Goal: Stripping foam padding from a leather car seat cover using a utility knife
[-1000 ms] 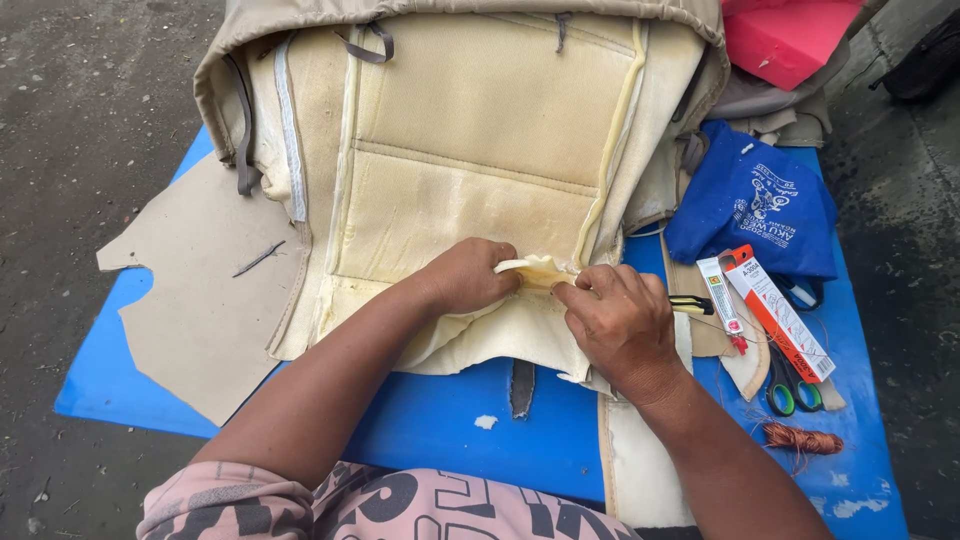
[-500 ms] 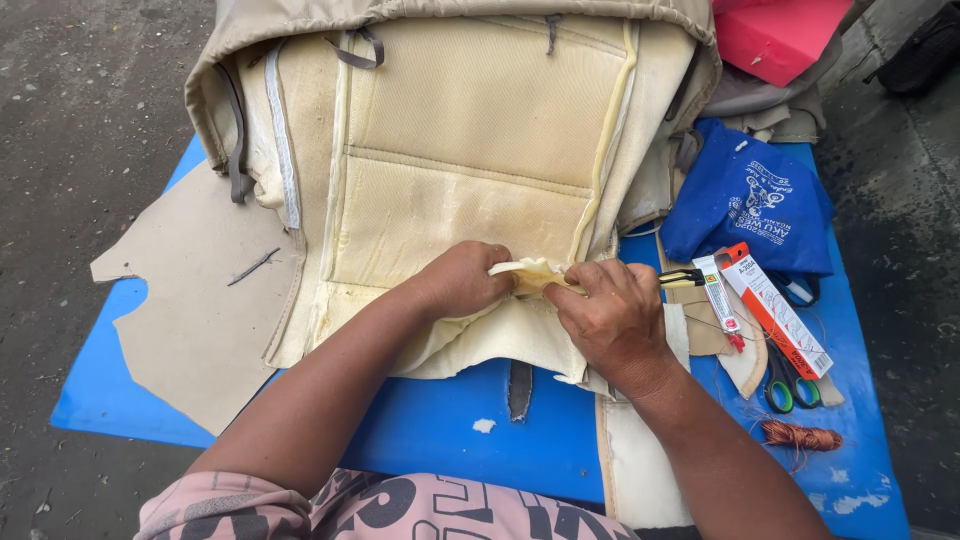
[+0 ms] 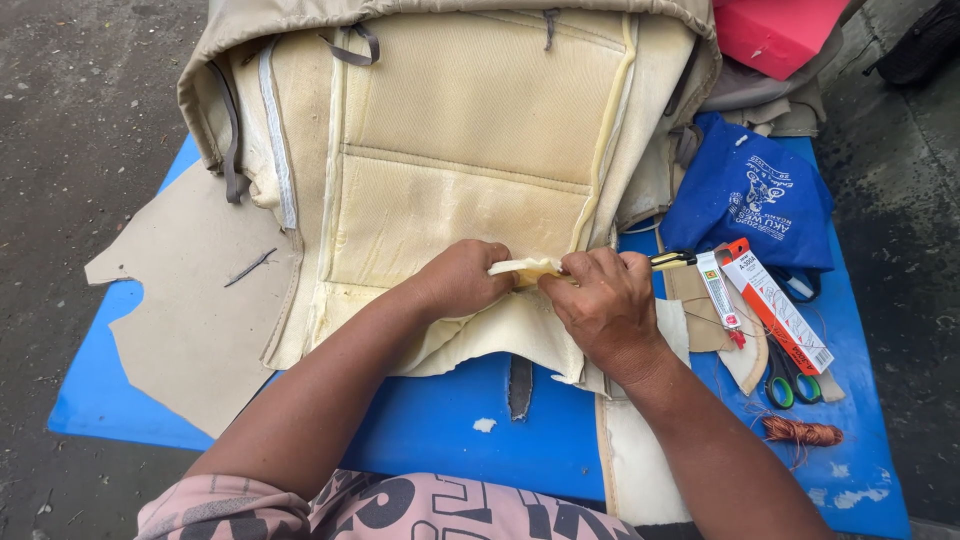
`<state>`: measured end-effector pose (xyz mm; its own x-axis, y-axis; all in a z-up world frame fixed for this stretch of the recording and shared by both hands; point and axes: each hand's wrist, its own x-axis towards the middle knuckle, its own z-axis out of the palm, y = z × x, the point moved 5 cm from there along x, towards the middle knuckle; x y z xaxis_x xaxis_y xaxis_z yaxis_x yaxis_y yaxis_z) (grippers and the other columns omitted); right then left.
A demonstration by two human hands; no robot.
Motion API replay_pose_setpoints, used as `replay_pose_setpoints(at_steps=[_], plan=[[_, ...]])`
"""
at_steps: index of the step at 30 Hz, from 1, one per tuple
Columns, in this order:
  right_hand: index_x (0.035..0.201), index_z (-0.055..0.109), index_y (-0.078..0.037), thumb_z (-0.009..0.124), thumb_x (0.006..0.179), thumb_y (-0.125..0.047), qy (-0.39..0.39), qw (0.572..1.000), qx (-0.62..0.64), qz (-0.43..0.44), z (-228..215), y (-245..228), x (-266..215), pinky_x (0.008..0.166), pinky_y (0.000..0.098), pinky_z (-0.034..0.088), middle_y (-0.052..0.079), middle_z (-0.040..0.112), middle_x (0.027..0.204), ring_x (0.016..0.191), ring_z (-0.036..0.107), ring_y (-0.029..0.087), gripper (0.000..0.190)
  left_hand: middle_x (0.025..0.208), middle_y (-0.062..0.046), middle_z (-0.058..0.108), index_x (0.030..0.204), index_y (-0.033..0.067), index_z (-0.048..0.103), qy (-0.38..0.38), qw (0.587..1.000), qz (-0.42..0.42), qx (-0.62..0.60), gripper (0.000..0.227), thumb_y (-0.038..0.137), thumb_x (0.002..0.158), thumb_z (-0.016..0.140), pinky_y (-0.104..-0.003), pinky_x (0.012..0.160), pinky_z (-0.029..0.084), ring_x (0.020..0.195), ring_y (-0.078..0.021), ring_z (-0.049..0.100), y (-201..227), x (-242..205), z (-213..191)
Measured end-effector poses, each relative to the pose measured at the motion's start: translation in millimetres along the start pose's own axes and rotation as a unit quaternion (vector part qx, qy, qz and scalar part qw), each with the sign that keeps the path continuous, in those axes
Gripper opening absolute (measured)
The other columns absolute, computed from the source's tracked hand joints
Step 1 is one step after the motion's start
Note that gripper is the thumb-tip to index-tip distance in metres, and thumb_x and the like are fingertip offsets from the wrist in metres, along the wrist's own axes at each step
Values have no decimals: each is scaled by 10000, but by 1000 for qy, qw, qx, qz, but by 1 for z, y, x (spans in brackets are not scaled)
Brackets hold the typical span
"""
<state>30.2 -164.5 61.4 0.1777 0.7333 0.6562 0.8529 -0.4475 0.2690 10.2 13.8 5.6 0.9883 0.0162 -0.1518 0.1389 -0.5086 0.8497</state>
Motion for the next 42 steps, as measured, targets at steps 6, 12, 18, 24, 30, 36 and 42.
replay_pose_setpoints(at_steps=[6,12,18,24,30,36,42], plan=[[821,677,-302,727,866,-169,9,1000,14,17,-9,15,1,818,360,443,-87,569,928,900,625,141,150,775,-221,712,1042,14,738,-1,1000,15,-9,328,322,967,654,-472,735,592,757,-356,725,-9,5,4],[805,701,-307,755,836,-162,18,999,40,11,-2,2,3,802,376,455,-74,577,918,882,627,158,157,784,-231,711,1020,9,733,1,1000,20,-6,331,324,986,639,-469,738,586,773,-357,725,-5,3,2],[812,682,-296,743,861,-210,-51,998,23,33,11,21,-11,786,371,464,-79,586,960,914,642,153,116,861,-292,721,1015,-15,713,12,999,6,37,401,369,911,663,-551,786,588,887,-484,730,18,-17,-5],[1029,738,-342,702,944,-150,-231,969,26,86,-28,34,-12,665,340,525,-39,588,865,781,688,179,213,799,-206,737,1020,63,763,34,972,-27,233,360,389,905,664,-466,726,626,825,-400,765,32,-23,2],[1321,665,-119,615,989,-127,-454,819,285,205,-31,12,-11,620,322,606,104,741,845,715,769,234,336,829,-207,744,1013,76,778,28,988,-67,134,347,358,911,604,-490,775,624,868,-430,759,11,-13,11],[1474,498,-18,604,1001,-101,-333,673,533,390,4,-15,-60,550,288,545,141,741,760,583,660,177,492,865,-233,742,1043,59,764,14,991,-52,124,389,384,948,573,-526,804,612,909,-459,746,-1,-5,13],[1471,459,3,642,989,-100,-263,608,589,463,29,-27,-83,512,264,623,167,726,773,544,705,179,526,915,-256,735,1079,36,743,-3,991,-50,128,379,357,931,608,-544,829,606,967,-481,729,9,-14,10]])
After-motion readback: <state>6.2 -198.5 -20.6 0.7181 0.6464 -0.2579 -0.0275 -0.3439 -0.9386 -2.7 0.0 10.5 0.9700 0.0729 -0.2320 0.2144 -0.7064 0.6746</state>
